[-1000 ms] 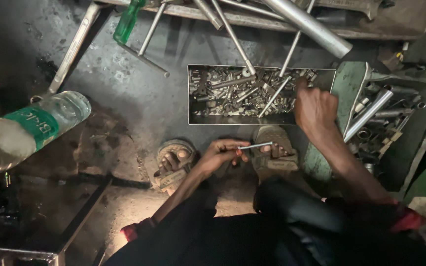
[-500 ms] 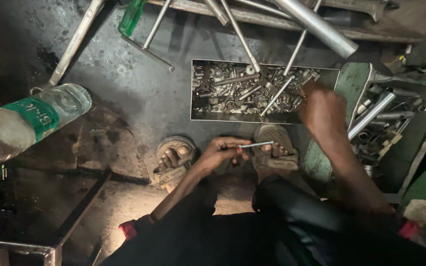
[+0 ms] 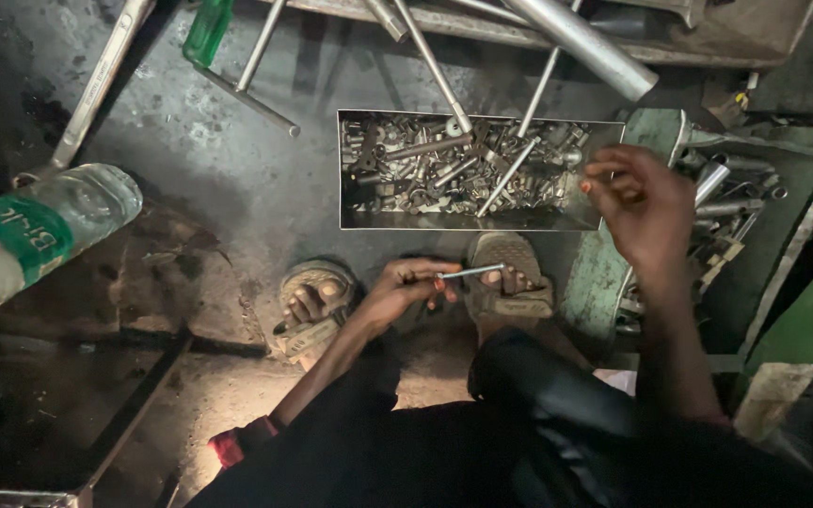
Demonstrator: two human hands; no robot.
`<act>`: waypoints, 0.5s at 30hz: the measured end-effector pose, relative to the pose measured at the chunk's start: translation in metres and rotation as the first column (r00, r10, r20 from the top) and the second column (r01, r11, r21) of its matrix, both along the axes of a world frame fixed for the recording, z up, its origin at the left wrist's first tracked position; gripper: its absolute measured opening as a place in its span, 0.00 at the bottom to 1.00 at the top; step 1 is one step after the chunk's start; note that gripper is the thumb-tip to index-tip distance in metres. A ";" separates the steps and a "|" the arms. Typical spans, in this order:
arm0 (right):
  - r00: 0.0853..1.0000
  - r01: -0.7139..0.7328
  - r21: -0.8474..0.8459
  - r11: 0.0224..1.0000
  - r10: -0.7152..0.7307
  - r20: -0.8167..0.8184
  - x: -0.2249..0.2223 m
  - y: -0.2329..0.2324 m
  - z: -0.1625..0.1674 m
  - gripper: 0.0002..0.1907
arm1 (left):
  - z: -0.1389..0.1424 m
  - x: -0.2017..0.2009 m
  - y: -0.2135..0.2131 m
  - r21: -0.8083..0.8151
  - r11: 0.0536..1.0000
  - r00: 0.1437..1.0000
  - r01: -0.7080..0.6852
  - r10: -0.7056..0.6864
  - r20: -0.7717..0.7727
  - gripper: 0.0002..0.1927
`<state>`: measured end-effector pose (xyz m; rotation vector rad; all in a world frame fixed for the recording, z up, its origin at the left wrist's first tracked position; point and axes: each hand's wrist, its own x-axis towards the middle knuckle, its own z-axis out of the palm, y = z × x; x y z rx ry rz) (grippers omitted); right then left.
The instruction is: The person sorts small metal parts from a rectangular tray, picking up individual pieces and placing them on the floor. The person then gathers the sorted parts from the floor and places them back into the tray.
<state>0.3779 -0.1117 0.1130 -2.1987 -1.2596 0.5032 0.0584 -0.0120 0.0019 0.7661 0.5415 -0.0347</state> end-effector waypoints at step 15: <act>0.709 0.195 0.041 0.980 -0.112 -0.696 -0.009 0.017 -0.066 0.13 | 0.007 -0.001 0.004 -0.036 0.999 1.000 -0.001 0.001 -0.013 0.18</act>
